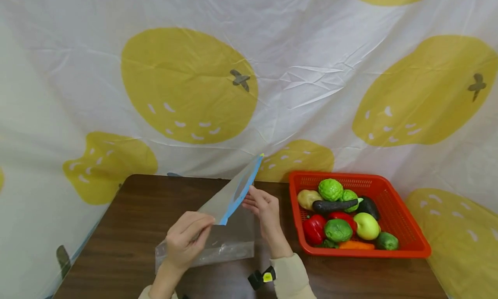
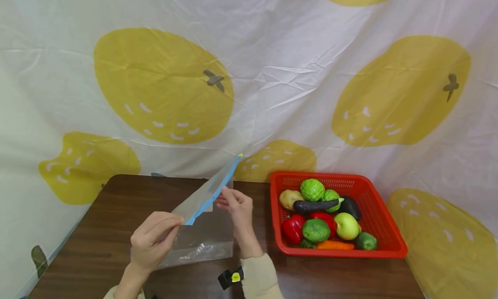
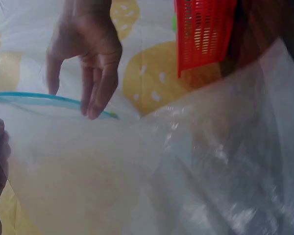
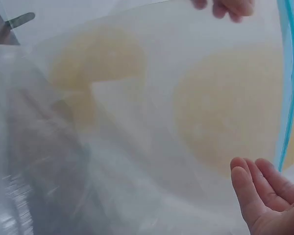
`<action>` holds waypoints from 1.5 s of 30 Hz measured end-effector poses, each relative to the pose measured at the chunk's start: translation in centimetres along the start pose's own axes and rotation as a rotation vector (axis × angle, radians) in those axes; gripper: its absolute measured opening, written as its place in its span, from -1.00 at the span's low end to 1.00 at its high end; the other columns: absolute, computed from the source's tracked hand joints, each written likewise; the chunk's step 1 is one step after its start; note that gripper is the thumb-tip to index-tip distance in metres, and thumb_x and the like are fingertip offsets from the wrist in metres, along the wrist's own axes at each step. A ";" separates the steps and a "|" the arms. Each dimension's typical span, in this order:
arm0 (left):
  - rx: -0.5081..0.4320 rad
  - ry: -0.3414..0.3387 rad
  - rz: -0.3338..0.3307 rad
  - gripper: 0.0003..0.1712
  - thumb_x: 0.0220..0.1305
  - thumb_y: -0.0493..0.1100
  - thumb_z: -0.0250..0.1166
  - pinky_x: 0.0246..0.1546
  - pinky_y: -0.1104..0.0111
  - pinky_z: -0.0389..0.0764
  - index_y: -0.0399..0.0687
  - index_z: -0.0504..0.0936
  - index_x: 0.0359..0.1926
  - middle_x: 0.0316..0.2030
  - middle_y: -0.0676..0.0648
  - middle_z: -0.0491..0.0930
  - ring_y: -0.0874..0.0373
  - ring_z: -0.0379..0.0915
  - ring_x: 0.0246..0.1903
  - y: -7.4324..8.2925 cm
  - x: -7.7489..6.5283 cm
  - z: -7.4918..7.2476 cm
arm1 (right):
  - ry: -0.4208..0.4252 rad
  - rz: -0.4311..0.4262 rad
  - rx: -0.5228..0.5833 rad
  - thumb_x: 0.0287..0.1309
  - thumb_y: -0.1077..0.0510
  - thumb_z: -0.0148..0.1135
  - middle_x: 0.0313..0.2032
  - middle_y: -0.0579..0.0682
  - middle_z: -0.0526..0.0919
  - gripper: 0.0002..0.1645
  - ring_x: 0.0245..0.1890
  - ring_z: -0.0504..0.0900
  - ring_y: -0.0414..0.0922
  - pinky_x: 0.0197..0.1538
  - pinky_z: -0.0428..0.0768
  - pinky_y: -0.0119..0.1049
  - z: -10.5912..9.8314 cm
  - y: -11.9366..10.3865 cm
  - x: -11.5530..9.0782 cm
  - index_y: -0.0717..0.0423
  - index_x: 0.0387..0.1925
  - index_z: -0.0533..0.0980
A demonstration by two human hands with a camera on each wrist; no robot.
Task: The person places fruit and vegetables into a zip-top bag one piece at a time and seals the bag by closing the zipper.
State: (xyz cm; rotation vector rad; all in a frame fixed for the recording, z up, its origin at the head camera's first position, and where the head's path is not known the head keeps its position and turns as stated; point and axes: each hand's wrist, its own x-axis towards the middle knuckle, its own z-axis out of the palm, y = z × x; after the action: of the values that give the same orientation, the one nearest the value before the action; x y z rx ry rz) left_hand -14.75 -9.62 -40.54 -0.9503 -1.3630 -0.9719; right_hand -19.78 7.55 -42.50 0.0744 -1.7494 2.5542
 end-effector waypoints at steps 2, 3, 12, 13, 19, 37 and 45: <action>-0.010 -0.006 -0.005 -0.72 0.22 -0.39 0.17 -0.48 0.40 0.52 -0.42 0.59 -0.62 -0.59 -0.20 0.55 -0.01 0.44 -0.60 0.1 -0.7 0.1 | 0.013 -0.006 -0.013 0.16 0.19 0.23 -0.53 -0.02 0.65 -0.76 -0.48 0.64 -0.17 -0.27 0.64 -0.28 0.1 0.1 0.1 0.35 -0.42 0.58; -0.014 -0.011 -0.010 -0.72 0.22 -0.39 0.17 -0.48 0.40 0.52 -0.41 0.59 -0.62 -0.59 -0.20 0.56 -0.01 0.44 -0.59 0.2 -1.0 0.1 | 0.022 -0.004 -0.024 0.15 0.23 0.23 -0.56 -0.03 0.64 -0.81 -0.51 0.64 -0.19 -0.30 0.64 -0.27 0.1 0.1 0.2 0.31 -0.46 0.58; -0.118 -0.251 -0.228 -0.92 0.13 -0.36 0.23 -0.33 0.46 0.54 -0.30 0.58 -0.48 -0.43 -0.19 0.56 0.02 0.49 -0.44 1.3 -1.9 -1.2 | 0.041 0.013 -0.075 0.10 0.39 0.17 -0.64 -0.06 0.61 -0.89 -0.64 0.59 -0.22 -0.45 0.61 -0.35 0.3 0.6 0.4 0.35 -0.50 0.55; -0.156 -0.297 -0.300 -0.99 0.08 -0.38 0.24 -0.33 0.46 0.55 -0.28 0.58 -0.45 -0.40 -0.20 0.57 0.03 0.50 -0.42 1.3 -1.8 -1.6 | 0.031 0.008 -0.081 0.09 0.39 0.17 -0.63 -0.06 0.60 -0.90 -0.64 0.59 -0.22 -0.45 0.60 -0.35 0.4 0.4 0.4 0.38 -0.49 0.55; -0.210 -0.510 -0.969 -0.90 0.23 -0.28 0.21 -0.60 0.33 0.59 -0.24 0.58 -0.39 -0.49 -0.15 0.60 0.13 0.55 -0.57 -0.1 1.7 -3.2 | -0.100 -0.061 -0.208 0.05 0.39 0.18 -0.65 -0.17 0.56 -0.85 -0.62 0.52 -0.31 -0.43 0.56 -0.43 1.7 -1.1 -0.3 0.53 -0.45 0.50; 0.242 -0.488 -0.627 -0.68 0.00 -0.33 0.16 -0.82 0.53 0.08 -0.01 0.25 -0.73 -0.80 0.20 0.15 0.43 0.01 -0.81 0.5 7.2 -1.3 | -0.626 -0.485 -0.197 0.17 0.29 0.21 -0.48 -0.01 0.58 -0.79 -0.53 0.48 -0.29 -0.44 0.49 -0.44 4.2 -3.8 -1.1 0.47 -0.38 0.52; 0.360 -0.413 -0.384 -0.68 -0.07 -0.31 0.07 -0.79 0.55 -0.03 0.01 0.16 -0.77 -0.77 0.16 0.07 0.40 -0.10 -0.76 1.1 7.0 0.0 | -0.565 -0.504 0.004 0.19 0.13 0.23 -0.33 -0.22 0.65 -0.46 -0.37 0.57 -0.32 -0.30 0.54 -0.48 3.7 -1.8 -1.4 0.68 -0.37 0.37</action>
State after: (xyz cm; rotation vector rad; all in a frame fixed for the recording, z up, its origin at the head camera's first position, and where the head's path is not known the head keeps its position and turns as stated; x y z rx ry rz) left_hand -13.84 -9.30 -33.57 -0.6435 -2.0453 -0.7890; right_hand -18.17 4.76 -39.56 1.1716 -1.5771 2.2748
